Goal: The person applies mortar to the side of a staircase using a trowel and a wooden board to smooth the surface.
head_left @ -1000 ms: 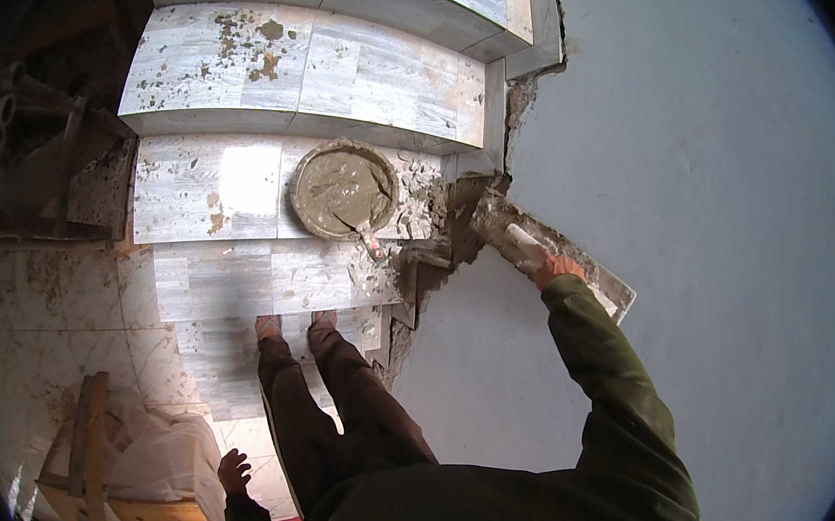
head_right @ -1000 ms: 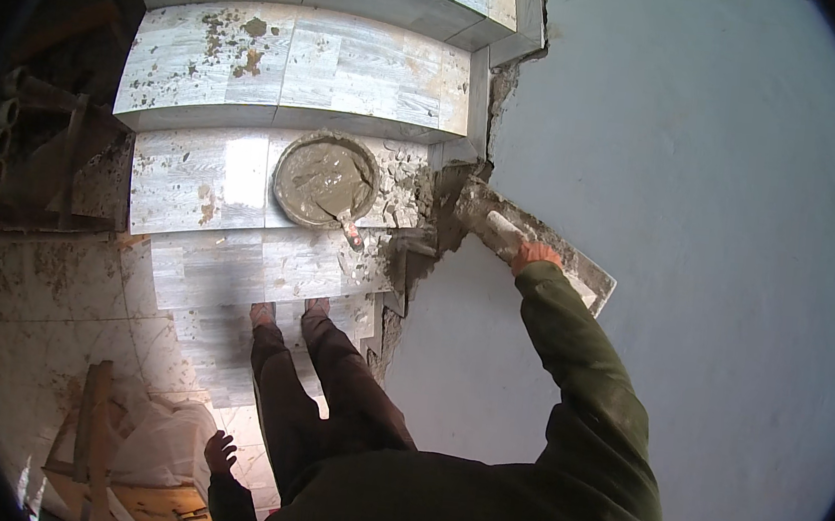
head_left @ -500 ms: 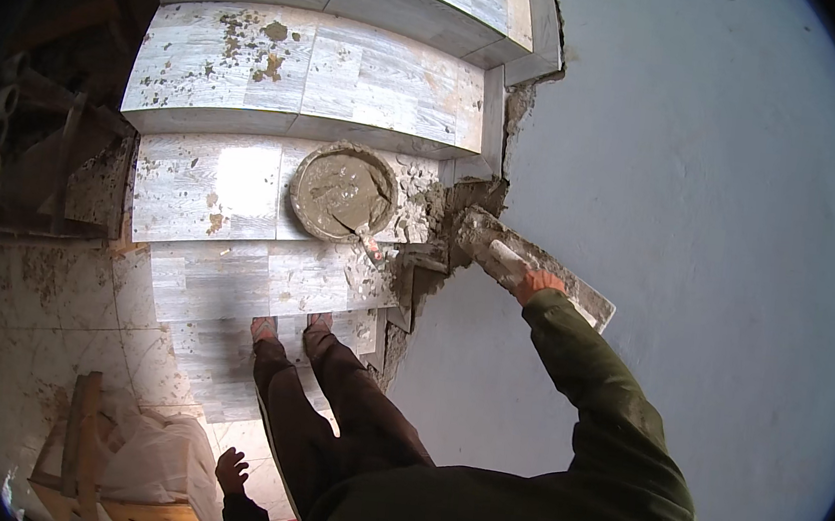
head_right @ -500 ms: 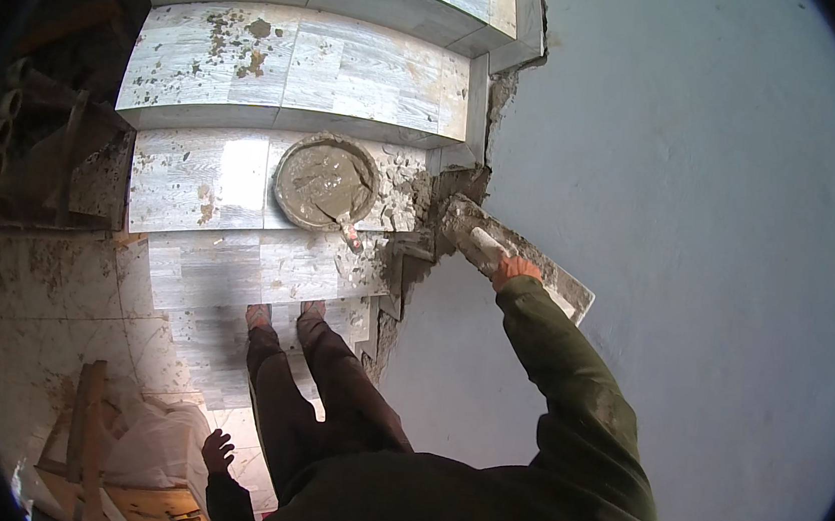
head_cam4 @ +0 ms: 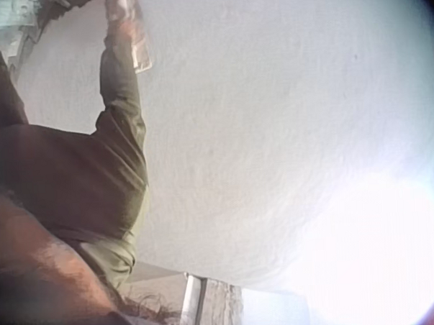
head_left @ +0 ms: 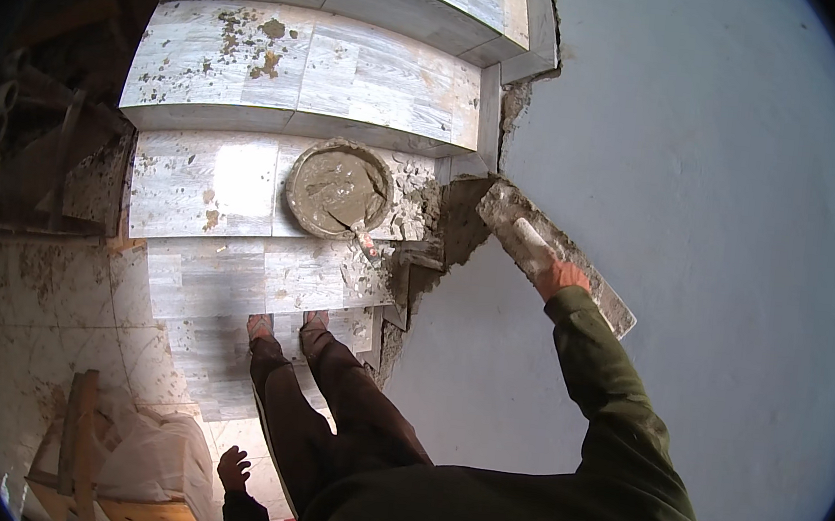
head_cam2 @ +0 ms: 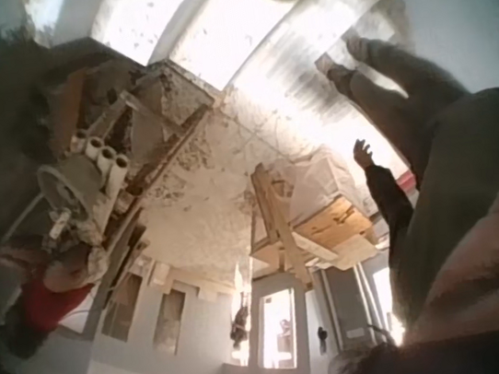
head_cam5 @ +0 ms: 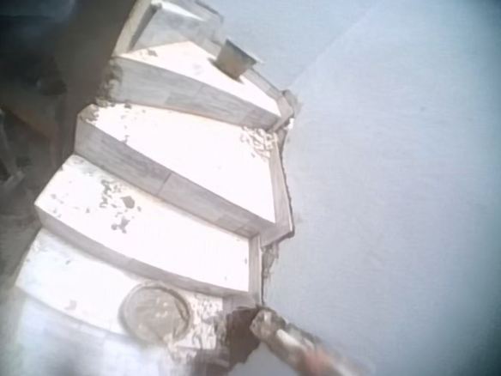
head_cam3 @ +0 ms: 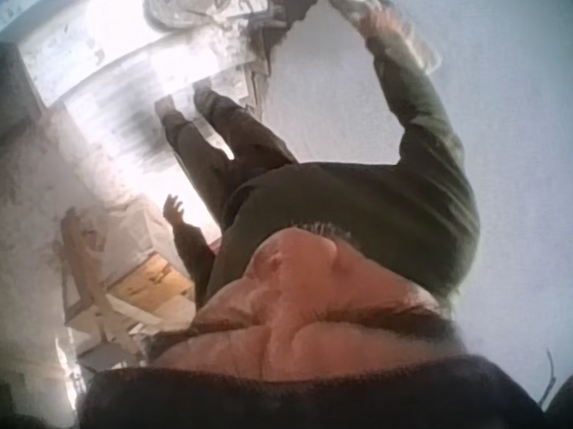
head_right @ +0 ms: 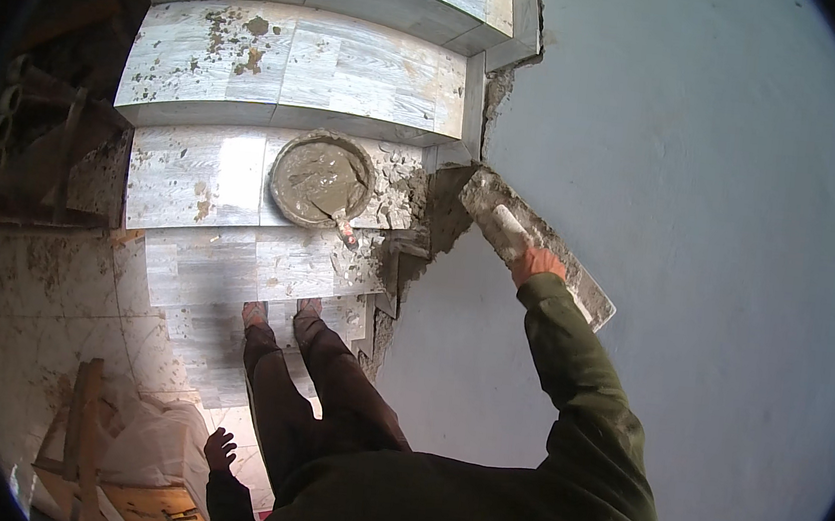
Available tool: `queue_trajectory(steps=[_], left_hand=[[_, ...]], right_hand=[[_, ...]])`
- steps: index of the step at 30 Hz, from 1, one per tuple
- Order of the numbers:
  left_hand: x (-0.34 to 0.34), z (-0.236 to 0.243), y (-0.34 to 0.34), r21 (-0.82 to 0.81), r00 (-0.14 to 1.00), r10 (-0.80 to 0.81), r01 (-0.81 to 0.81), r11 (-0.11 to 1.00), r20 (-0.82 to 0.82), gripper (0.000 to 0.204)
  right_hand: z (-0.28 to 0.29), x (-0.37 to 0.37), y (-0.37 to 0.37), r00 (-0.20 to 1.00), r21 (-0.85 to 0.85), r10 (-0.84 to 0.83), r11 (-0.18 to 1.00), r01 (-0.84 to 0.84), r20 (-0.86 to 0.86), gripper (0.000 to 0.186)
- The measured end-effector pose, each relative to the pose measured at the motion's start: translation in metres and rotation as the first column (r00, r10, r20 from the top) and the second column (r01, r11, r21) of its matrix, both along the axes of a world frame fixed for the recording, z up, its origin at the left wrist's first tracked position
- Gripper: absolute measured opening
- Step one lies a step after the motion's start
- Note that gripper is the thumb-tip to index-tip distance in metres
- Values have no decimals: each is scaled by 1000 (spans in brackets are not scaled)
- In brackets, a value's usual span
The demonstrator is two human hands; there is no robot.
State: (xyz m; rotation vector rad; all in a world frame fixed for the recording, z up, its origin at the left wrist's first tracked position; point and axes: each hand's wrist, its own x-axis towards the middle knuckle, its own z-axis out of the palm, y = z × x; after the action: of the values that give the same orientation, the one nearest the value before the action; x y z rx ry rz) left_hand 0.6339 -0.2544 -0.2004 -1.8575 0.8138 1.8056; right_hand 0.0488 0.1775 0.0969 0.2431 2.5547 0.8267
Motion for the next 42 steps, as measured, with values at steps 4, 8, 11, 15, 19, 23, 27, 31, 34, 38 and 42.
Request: queue_trajectory(steps=[4,8,11,15,19,23,27,31,34,38,42], left_hand=[[-10,1,1,22,1000,-10,9,1000,10,29],[-15,14,-12,-59,995,-101,100,993,-9,33],[5,10,-21,-69,997,-75,76,995,12,35],[24,-1,-16,-18,999,-31,31,999,26,33],[21,-10,1,-12,998,-62,62,998,-9,29],[-3,-2,6,-47,992,-63,58,997,-108,33],[-9,21,-6,-95,994,-58,50,994,-88,36],[31,20,-11,-98,999,-10,5,995,-50,37],[43,20,-3,-88,995,-74,81,993,74,37],[33,20,9,-38,993,-9,13,999,117,35],[21,17,19,-37,998,-51,52,998,30,34]], right_hand=[[-22,10,-3,989,-4,85,996,-85,117,27],[-62,0,27,993,-1,77,997,-77,93,28],[-43,-9,24,992,-1,110,994,-110,66,28],[2,-2,6,987,-19,151,988,-153,-55,28],[7,18,3,987,-33,164,986,-163,5,29],[-64,42,26,960,26,188,980,-197,208,29],[-118,50,31,921,54,161,980,-192,355,26],[-143,36,37,931,81,153,979,-190,332,23],[-140,14,32,949,74,148,982,-175,280,24],[-114,-4,32,972,29,97,994,-106,213,28],[-70,-4,28,984,48,99,993,-107,150,34]])
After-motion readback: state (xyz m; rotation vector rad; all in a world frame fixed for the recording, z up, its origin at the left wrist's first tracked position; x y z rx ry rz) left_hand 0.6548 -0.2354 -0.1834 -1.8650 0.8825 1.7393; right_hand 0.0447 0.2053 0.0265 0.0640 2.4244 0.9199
